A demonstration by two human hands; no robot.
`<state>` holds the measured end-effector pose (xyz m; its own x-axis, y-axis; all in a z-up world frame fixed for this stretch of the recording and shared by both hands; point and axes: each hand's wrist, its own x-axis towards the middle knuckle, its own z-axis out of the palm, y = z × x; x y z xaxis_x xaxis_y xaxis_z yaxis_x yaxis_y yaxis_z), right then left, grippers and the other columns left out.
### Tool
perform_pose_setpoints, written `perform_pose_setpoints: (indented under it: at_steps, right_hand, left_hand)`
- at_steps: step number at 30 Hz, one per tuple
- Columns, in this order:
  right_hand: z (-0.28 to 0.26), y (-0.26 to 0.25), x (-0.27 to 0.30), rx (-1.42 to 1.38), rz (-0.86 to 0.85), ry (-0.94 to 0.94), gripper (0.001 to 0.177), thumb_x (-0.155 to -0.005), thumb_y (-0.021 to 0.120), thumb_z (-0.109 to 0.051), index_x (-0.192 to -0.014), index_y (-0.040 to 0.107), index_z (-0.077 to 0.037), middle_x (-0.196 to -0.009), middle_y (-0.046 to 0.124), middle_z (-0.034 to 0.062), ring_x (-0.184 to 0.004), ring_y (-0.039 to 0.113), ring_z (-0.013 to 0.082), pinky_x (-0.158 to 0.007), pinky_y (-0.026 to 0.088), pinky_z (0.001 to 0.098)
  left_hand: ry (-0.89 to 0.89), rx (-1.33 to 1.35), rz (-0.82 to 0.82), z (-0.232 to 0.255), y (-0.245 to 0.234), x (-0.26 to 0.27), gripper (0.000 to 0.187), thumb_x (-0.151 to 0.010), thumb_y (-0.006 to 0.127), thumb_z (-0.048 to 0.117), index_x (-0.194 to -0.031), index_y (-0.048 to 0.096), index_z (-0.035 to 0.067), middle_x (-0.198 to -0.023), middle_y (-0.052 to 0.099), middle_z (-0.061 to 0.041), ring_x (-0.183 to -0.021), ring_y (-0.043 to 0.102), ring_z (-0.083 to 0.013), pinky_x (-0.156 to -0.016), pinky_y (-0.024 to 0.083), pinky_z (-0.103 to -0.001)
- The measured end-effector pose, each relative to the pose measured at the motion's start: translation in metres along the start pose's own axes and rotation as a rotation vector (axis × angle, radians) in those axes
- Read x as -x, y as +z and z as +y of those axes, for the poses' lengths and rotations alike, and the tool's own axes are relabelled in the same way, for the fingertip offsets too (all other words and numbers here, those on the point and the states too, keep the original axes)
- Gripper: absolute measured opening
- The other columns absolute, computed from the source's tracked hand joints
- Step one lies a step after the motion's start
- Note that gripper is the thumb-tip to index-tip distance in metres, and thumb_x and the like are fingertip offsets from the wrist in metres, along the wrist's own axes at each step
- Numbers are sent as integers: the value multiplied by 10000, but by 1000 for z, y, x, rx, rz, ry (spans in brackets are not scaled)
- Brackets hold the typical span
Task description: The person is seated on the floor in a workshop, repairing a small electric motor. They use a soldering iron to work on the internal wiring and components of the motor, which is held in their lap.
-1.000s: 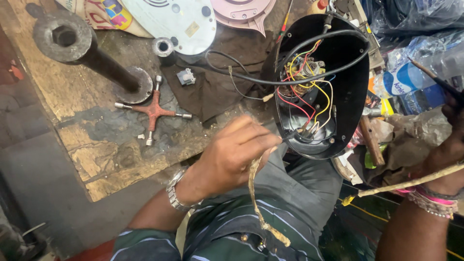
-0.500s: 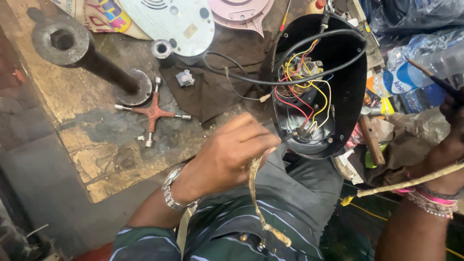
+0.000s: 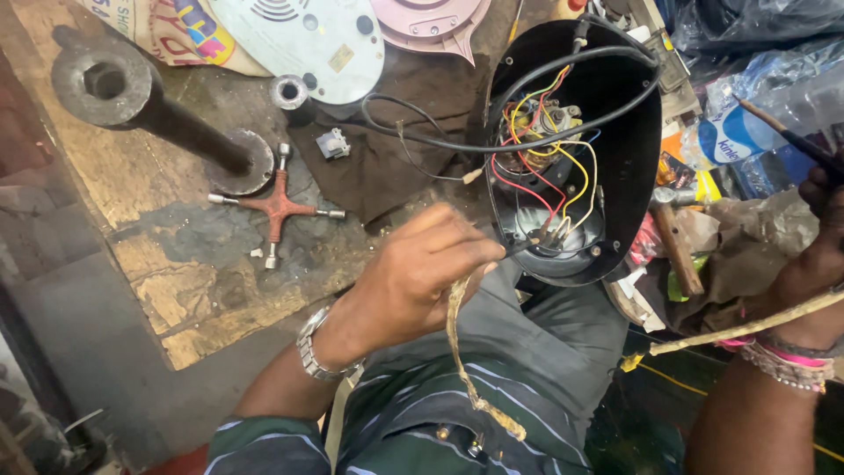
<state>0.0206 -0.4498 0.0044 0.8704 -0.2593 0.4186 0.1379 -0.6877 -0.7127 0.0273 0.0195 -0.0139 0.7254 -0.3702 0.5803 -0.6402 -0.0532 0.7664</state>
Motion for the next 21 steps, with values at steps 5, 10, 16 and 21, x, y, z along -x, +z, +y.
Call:
perform_pose_setpoints:
  at_steps: [5, 10, 16, 21]
  right_hand:
    - [-18, 14, -4, 20, 32, 28, 315, -1240, 402, -144, -1337, 637, 43, -1218, 685, 85, -1115, 660, 149, -1007, 547, 300]
    - [-69, 46, -6, -193, 115, -105, 191, -1160, 528, -6, -1316, 627, 43, -1313, 691, 138, -1105, 716, 205, -982, 607, 311]
    - [-83, 65, -18, -12, 102, -192, 101, -1120, 586, 55, -1198, 647, 68, -1169, 712, 143, -1053, 714, 193, -968, 601, 323]
    - [-74, 85, -16, 15, 76, -202, 95, -1130, 639, 43, -1216, 680, 35, -1211, 748, 145, -1077, 737, 192, -970, 598, 315]
  left_hand:
    - [-5, 10, 25, -2, 2, 4, 301, -855, 780, 7, -1137, 675, 30, -1023, 685, -107, -955, 650, -307, -830, 538, -404]
    - [-32, 12, 34, 0, 1, 4, 285, -860, 771, -2, -1131, 690, 32, -1018, 703, -111, -927, 674, -298, -809, 544, -388]
    - [-89, -90, 41, 7, 2, 2, 234, -831, 770, -11, -1056, 725, 37, -929, 710, -101, -860, 679, -280, -766, 542, -371]
    - [-130, -114, 50, 10, 1, 1, 231, -809, 766, -31, -1029, 724, 25, -930, 722, -103, -840, 687, -257, -749, 543, -336]
